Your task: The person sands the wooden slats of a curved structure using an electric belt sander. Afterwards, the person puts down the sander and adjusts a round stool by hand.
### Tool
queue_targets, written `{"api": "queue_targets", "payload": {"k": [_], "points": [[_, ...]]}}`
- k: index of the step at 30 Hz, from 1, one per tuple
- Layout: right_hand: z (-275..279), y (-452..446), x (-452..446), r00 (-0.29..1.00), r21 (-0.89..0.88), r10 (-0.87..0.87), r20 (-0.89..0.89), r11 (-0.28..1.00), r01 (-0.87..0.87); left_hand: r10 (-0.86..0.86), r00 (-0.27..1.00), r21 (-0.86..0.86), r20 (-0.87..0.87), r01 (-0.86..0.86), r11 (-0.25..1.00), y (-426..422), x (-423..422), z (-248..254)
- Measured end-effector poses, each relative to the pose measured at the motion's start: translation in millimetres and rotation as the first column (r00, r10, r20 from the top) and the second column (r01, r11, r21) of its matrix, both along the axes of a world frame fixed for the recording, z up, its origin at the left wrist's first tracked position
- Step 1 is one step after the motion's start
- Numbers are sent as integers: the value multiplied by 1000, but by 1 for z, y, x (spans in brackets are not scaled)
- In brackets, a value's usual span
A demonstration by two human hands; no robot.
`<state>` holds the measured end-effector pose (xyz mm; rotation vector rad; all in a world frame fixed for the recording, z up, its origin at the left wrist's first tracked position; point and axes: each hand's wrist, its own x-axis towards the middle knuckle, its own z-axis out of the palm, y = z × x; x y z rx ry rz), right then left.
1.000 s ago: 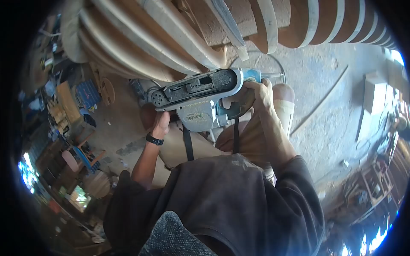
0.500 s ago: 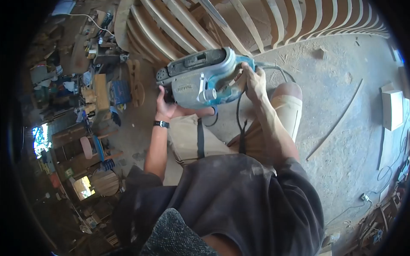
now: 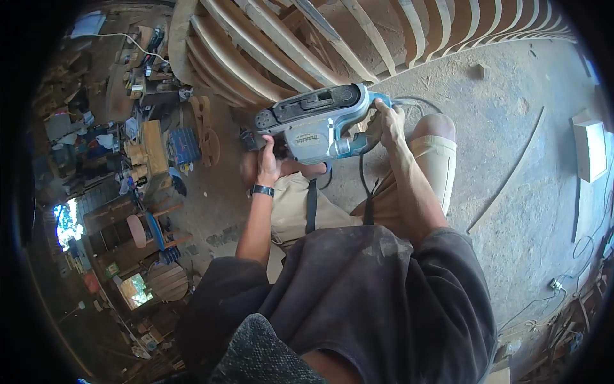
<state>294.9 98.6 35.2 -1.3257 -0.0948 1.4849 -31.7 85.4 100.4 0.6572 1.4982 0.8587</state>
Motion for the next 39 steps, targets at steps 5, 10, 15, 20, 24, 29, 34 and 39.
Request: {"api": "queue_targets", "payload": {"k": [5, 10, 15, 20, 24, 29, 34, 39], "points": [[41, -6, 11, 997, 250, 26, -74, 968, -6, 139, 961, 121, 239, -172, 978, -1, 9, 20], [24, 3, 3, 997, 82, -44, 62, 996, 39, 106, 988, 12, 111, -108, 994, 3, 7, 11], [8, 2, 5, 999, -75, -35, 42, 996, 38, 9, 994, -16, -106, -11, 1000, 0, 14, 5], [35, -2, 17, 998, 102, -49, 37, 994, 45, 29, 999, 43, 20, -29, 999, 0, 23, 12], [33, -1, 19, 1000, 165, -15, 18, 986, 12, 3, 997, 74, 75, -8, 997, -3, 13, 5], [7, 8, 2, 997, -22, -75, -3, 997, 75, -13, 991, -5, -130, 13, 1000, -1, 9, -1], [20, 0, 4, 997, 71, -74, 30, 995, 72, 0, 983, 31, -185, 6, 999, -2, 5, -5], [32, 0, 10, 999, 172, -21, 35, 985, 14, 32, 998, 117, -63, -24, 993, -2, 10, 1]]}}
